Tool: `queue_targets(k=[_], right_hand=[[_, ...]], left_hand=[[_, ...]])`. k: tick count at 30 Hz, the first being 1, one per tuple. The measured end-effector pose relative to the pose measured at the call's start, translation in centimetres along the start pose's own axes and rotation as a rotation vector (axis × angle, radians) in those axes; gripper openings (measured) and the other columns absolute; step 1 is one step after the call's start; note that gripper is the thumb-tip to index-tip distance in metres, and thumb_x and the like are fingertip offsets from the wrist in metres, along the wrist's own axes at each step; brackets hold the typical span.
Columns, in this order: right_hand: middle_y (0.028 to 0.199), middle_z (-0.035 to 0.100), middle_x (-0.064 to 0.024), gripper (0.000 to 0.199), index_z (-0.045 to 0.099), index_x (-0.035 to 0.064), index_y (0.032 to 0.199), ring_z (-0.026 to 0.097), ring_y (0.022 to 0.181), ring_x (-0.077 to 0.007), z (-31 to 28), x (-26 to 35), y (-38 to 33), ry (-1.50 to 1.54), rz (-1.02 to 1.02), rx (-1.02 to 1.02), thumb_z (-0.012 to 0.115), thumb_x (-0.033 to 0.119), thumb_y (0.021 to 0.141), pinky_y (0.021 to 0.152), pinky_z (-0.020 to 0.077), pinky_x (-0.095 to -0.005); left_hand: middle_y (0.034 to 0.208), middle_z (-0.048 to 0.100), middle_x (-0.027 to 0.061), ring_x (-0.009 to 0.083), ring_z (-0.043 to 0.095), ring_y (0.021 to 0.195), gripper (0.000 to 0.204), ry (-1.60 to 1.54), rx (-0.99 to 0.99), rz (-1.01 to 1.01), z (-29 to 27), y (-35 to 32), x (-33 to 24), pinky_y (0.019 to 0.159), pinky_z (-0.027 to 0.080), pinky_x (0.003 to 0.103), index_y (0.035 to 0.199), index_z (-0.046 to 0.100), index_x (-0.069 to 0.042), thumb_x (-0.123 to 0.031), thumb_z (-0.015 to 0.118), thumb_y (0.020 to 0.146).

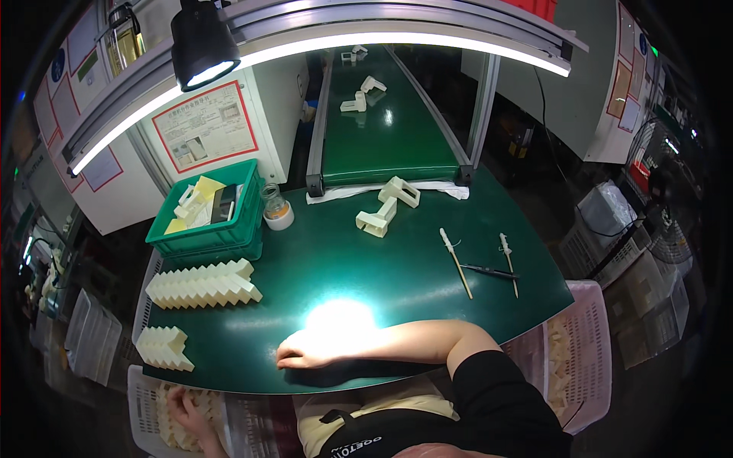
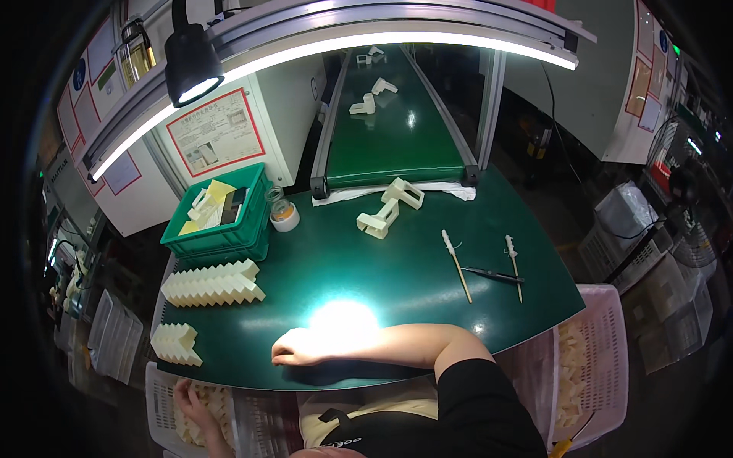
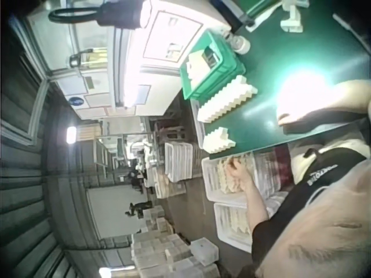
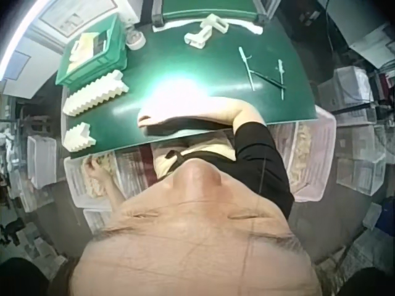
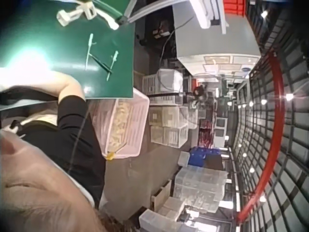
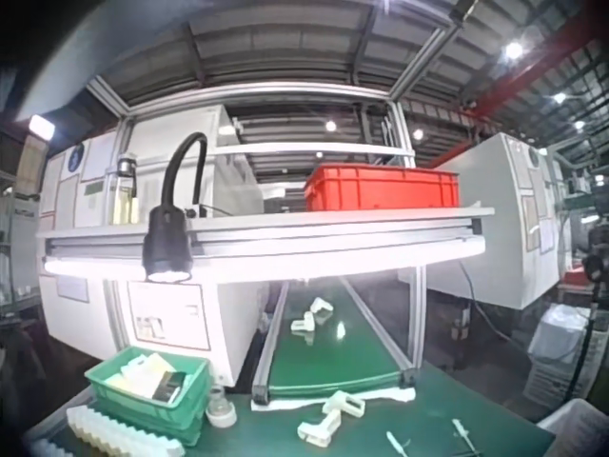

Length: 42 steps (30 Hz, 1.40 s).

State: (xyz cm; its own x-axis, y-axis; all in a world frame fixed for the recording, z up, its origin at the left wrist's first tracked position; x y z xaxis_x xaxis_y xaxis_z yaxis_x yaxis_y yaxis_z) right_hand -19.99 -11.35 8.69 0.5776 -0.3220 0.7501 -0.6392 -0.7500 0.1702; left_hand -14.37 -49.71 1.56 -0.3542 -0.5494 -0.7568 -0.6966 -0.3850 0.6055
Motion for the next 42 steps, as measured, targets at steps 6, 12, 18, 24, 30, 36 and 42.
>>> queue_targets(k=[6, 12, 18, 24, 30, 36, 42], right_hand=[[0.096, 0.067, 0.0002, 0.034, 0.066, 0.0214, 0.108, 0.061, 0.094, -0.0181, 0.2, -3.8, -2.8, 0.013, 0.283, -0.034, 0.045, 0.046, 0.096, 0.086, 0.0449, -0.0351], [0.095, 0.066, 0.0020, 0.033, 0.066, 0.0237, 0.104, 0.060, 0.095, -0.0170, -0.2, -2.5, -4.0, -0.148, 0.260, -0.152, 0.046, 0.048, 0.094, 0.090, 0.0438, -0.0358], [0.088, 0.066, 0.0040, 0.029, 0.068, 0.0262, 0.097, 0.061, 0.088, -0.0166, -1.0, -1.8, -4.7, -0.373, 0.206, -0.236, 0.050, 0.048, 0.092, 0.084, 0.0448, -0.0369], [0.084, 0.065, 0.0044, 0.027, 0.068, 0.0254, 0.092, 0.061, 0.084, -0.0181, -1.9, -1.8, -4.9, -0.401, 0.081, -0.280, 0.052, 0.047, 0.091, 0.082, 0.0447, -0.0375], [0.084, 0.064, 0.0034, 0.026, 0.068, 0.0241, 0.092, 0.060, 0.085, -0.0181, -1.8, -2.4, -4.3, -0.392, 0.082, -0.296, 0.053, 0.046, 0.091, 0.084, 0.0435, -0.0381], [0.083, 0.063, 0.0024, 0.025, 0.067, 0.0227, 0.091, 0.060, 0.086, -0.0181, -1.2, -2.7, -4.2, -0.394, 0.064, -0.281, 0.053, 0.044, 0.091, 0.086, 0.0423, -0.0386], [0.083, 0.063, 0.0015, 0.025, 0.067, 0.0213, 0.091, 0.059, 0.087, -0.0181, -1.1, -2.8, -4.0, -0.359, 0.056, -0.266, 0.054, 0.042, 0.091, 0.088, 0.0411, -0.0391]], left_hand=[[0.092, 0.056, -0.0002, 0.0060, 0.050, 0.073, 0.011, -0.409, 0.345, -0.194, 12.5, 1.1, -7.2, 0.062, 0.041, 0.019, 0.097, 0.058, -0.005, 0.001, 0.050, 0.094], [0.089, 0.058, 0.0009, 0.0066, 0.053, 0.071, 0.010, -0.473, 0.481, -0.335, 18.1, 0.0, -7.6, 0.062, 0.043, 0.020, 0.098, 0.060, -0.005, -0.003, 0.051, 0.094], [0.089, 0.059, 0.0024, 0.0066, 0.053, 0.071, 0.011, -0.446, 0.525, -0.361, 19.6, -1.0, -7.0, 0.062, 0.043, 0.020, 0.099, 0.060, -0.004, -0.001, 0.051, 0.094], [0.083, 0.059, -0.0006, 0.0044, 0.051, 0.068, 0.010, -0.359, 0.520, -0.318, 20.0, -1.4, -6.9, 0.060, 0.041, 0.018, 0.097, 0.059, -0.006, -0.002, 0.051, 0.094], [0.080, 0.060, 0.0010, 0.0052, 0.052, 0.066, 0.010, -0.276, 0.488, -0.309, 20.4, -1.5, -6.8, 0.059, 0.042, 0.018, 0.095, 0.060, -0.004, 0.001, 0.052, 0.092], [0.079, 0.061, 0.0009, 0.0054, 0.054, 0.066, 0.010, -0.214, 0.475, -0.300, 20.9, -1.6, -6.4, 0.060, 0.042, 0.018, 0.092, 0.061, -0.003, 0.003, 0.053, 0.090], [0.080, 0.062, 0.0013, 0.0068, 0.058, 0.069, 0.011, -0.196, 0.472, -0.228, 21.1, -1.7, -6.8, 0.063, 0.044, 0.019, 0.089, 0.062, -0.002, 0.004, 0.053, 0.089]])
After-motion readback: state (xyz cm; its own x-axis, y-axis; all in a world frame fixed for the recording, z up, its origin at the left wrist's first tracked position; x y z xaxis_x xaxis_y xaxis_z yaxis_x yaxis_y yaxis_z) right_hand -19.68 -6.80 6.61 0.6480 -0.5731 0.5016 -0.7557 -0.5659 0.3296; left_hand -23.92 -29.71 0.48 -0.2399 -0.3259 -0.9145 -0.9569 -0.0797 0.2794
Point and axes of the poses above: each hand's wrist, its own y-axis towards the middle knuckle, its own z-axis out of the palm, x = y × z, the point moved 4 cm from there along y, towards the middle knuckle
